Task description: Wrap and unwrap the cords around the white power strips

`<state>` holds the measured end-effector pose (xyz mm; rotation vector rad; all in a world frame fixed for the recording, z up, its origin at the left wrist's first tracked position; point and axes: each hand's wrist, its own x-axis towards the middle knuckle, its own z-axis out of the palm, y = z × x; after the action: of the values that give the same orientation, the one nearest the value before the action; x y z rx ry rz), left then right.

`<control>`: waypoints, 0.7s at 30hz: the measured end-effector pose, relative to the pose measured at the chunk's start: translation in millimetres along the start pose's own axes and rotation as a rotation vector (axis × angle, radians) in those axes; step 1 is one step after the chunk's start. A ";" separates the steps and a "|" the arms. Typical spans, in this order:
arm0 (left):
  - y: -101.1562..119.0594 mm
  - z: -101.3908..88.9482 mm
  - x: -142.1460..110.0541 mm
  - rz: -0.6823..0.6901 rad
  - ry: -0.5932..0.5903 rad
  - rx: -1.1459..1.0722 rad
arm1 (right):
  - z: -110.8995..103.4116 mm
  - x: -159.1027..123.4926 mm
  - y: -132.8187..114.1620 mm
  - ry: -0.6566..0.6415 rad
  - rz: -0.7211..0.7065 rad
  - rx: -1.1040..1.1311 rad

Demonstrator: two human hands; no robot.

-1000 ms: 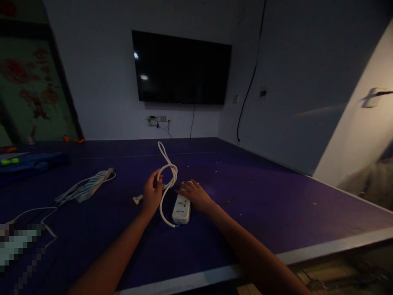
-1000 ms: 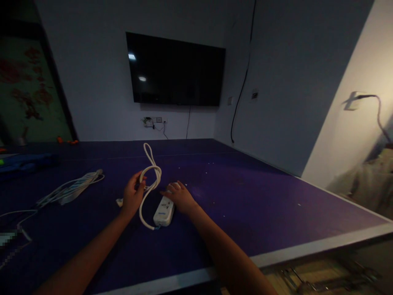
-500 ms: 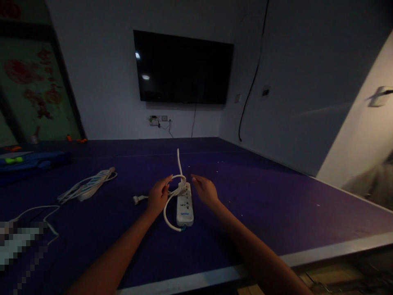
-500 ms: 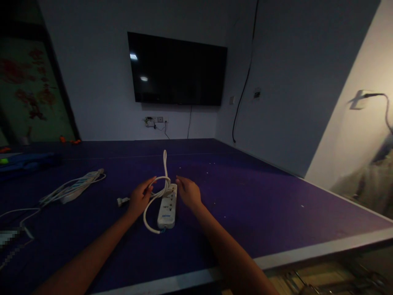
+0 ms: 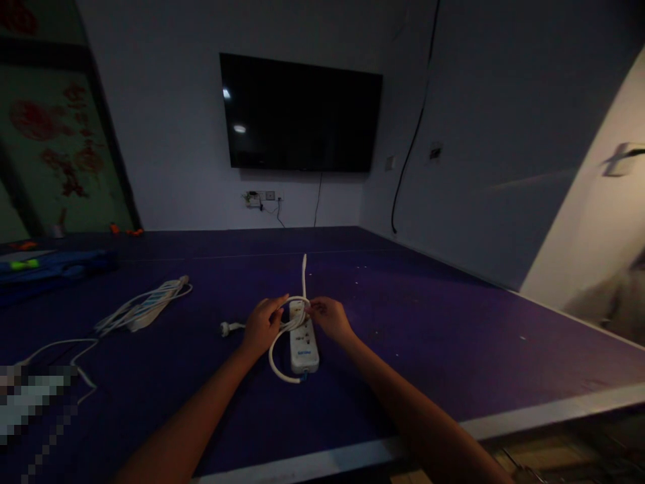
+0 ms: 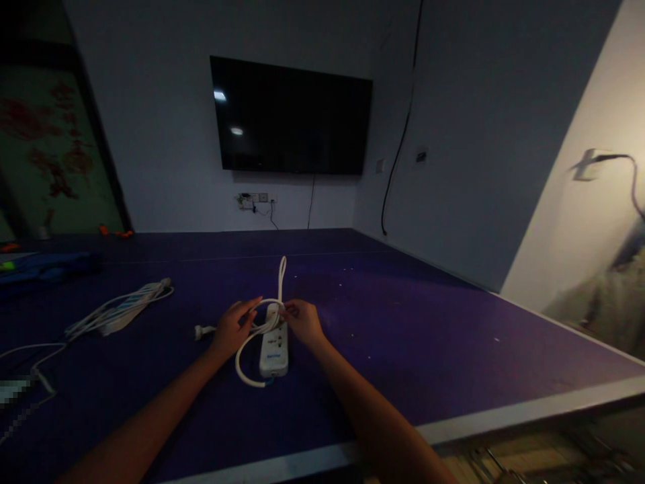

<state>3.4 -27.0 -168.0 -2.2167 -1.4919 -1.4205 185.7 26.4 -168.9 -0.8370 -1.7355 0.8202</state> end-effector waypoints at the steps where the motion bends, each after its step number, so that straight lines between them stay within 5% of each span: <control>1: 0.9 -0.3 0.3 0.004 0.006 0.009 | 0.5 -0.2 -0.4 0.009 0.002 0.000; 7: 16.3 -11.2 3.2 0.086 0.116 0.185 | 1.0 -0.6 5.7 0.086 0.010 -0.016; 14: 43.9 -17.4 3.0 0.187 -0.055 0.419 | -1.3 -2.2 3.6 0.145 -0.012 -0.054; 21: 52.9 -12.5 0.1 0.141 -0.072 0.558 | 5.0 -14.7 -24.4 0.066 -0.266 -0.284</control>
<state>36.5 -60.6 -141.1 -1.9808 -1.4863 -0.7639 180.9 0.5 -157.0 -0.7854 -1.8803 0.3698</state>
